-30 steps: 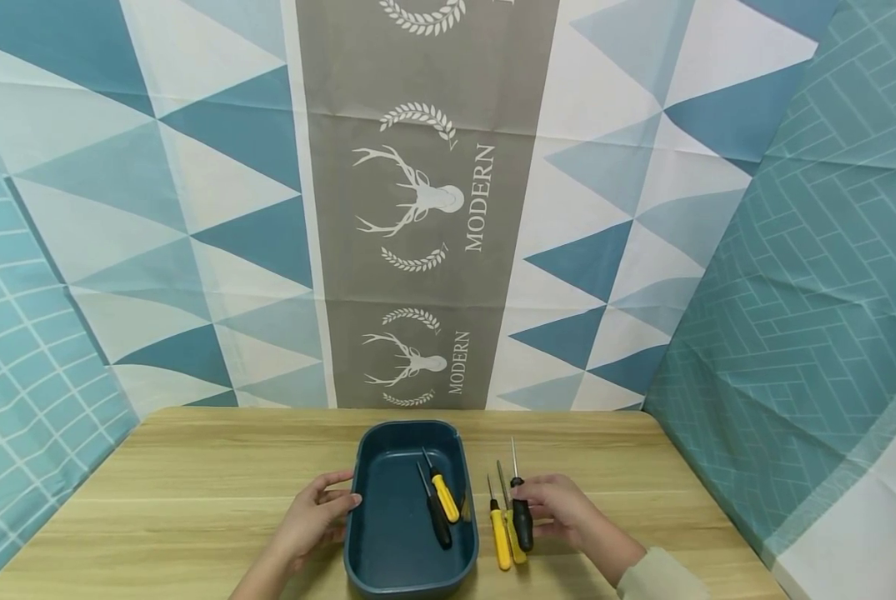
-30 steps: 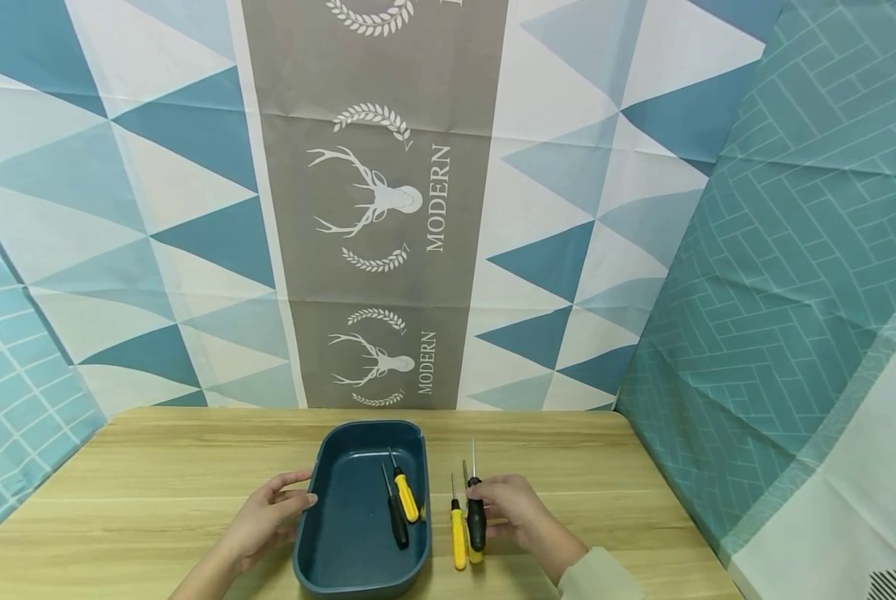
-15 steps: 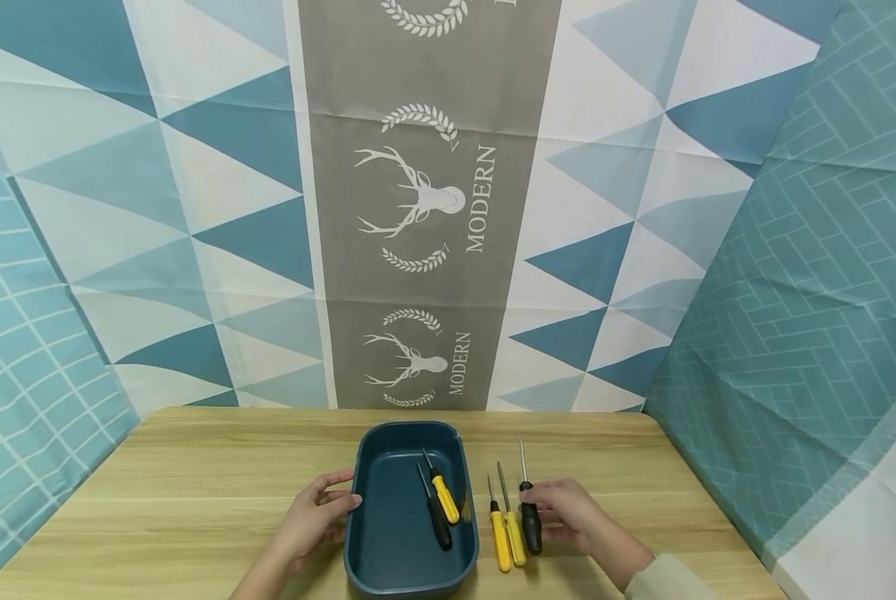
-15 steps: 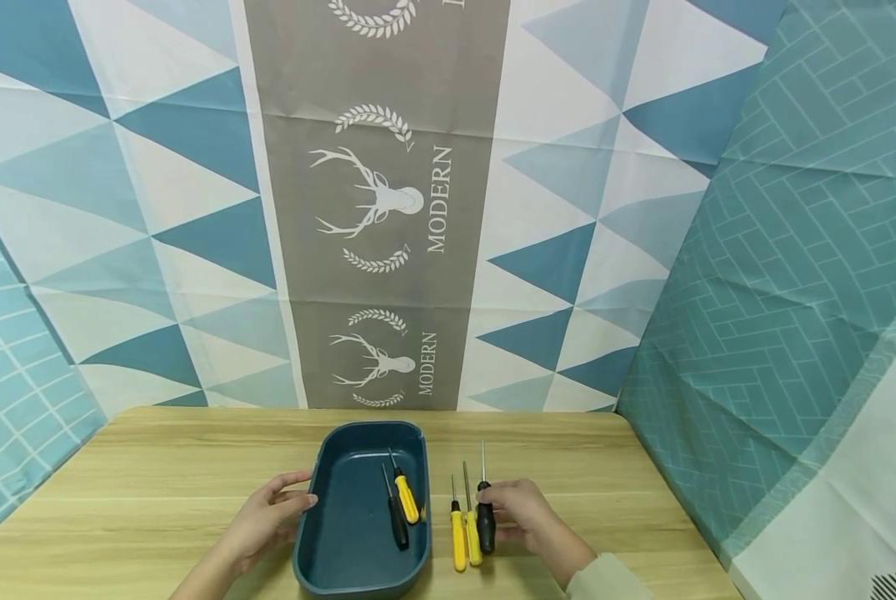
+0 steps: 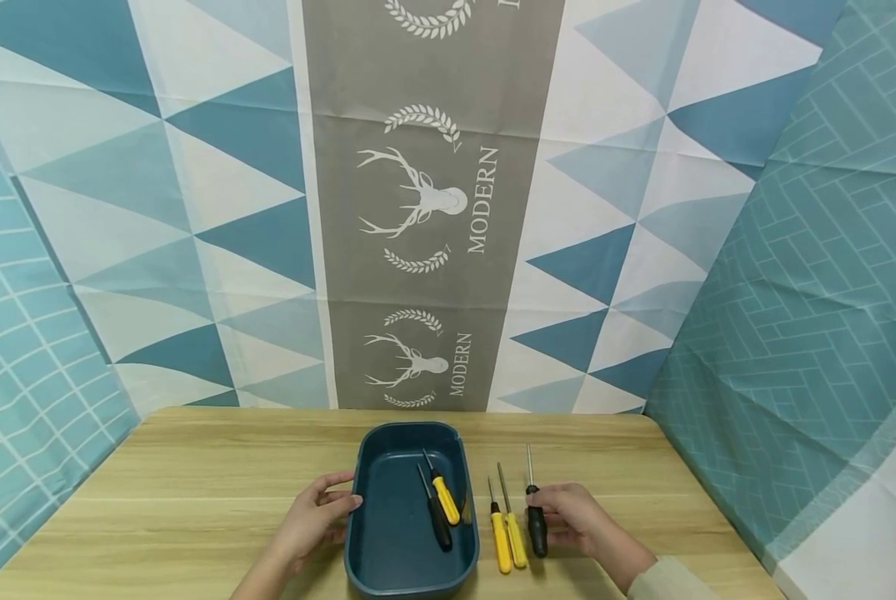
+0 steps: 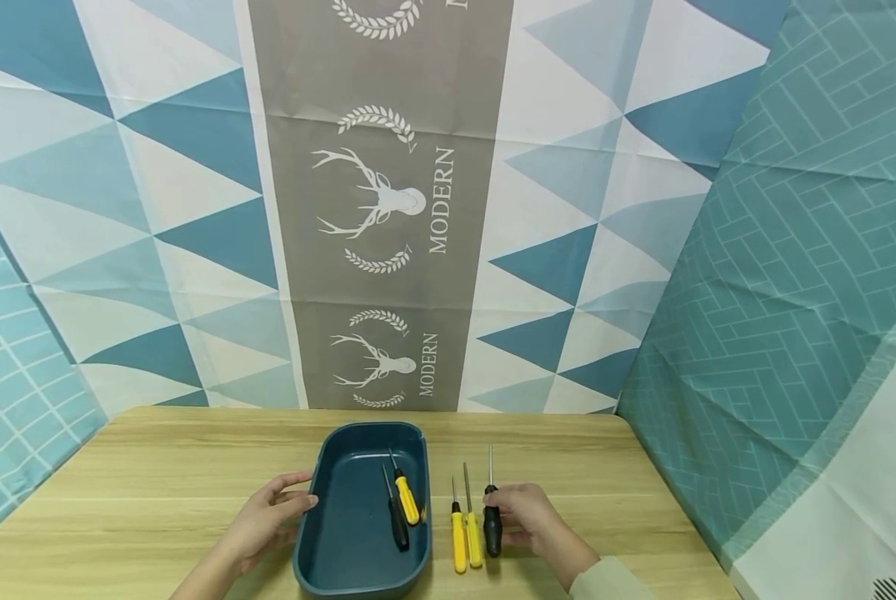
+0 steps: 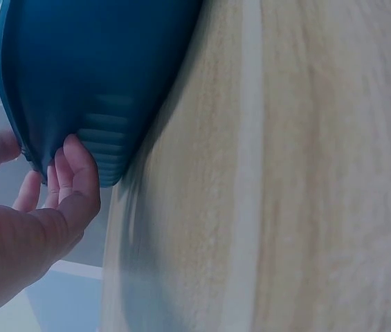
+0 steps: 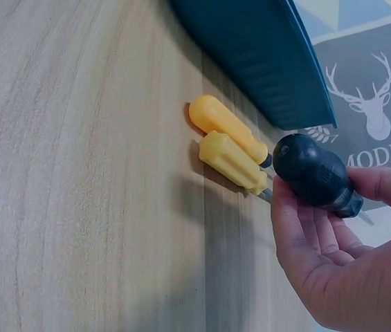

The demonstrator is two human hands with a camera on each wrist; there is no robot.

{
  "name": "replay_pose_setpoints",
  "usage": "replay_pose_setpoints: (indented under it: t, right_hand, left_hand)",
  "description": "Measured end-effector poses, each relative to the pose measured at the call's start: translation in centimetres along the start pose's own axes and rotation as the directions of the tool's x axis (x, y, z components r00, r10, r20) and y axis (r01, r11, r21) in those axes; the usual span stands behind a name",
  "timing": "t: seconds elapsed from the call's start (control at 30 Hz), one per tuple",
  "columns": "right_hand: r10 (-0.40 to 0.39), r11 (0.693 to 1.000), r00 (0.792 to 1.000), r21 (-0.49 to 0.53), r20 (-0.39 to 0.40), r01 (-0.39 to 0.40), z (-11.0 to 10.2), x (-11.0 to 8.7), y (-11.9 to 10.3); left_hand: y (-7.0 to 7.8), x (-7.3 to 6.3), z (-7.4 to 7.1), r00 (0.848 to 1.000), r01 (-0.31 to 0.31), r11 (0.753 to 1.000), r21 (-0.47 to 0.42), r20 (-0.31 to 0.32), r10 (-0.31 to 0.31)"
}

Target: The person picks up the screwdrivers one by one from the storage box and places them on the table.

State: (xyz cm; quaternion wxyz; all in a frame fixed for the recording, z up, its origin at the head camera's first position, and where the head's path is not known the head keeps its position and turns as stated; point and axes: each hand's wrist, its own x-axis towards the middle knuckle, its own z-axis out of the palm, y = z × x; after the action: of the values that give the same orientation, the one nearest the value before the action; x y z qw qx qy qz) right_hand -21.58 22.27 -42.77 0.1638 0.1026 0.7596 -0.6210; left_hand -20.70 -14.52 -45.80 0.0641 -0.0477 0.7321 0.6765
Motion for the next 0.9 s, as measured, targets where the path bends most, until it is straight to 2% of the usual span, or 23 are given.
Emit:
replay_pose_setpoints:
  t: [0.4, 0.9]
  right_hand:
    - [0.014, 1.000, 1.000, 0.018, -0.006, -0.013, -0.2, 0.1, 0.5]
    - [0.038, 0.999, 0.998, -0.024, -0.057, -0.039, -0.4, 0.8, 1.6]
  left_hand:
    - [-0.2, 0.0, 0.0, 1.000, -0.007, 1.000, -0.020, 0.003, 0.007]
    - [-0.3, 0.1, 0.0, 1.000, -0.009, 1.000, -0.014, 0.005, 0.009]
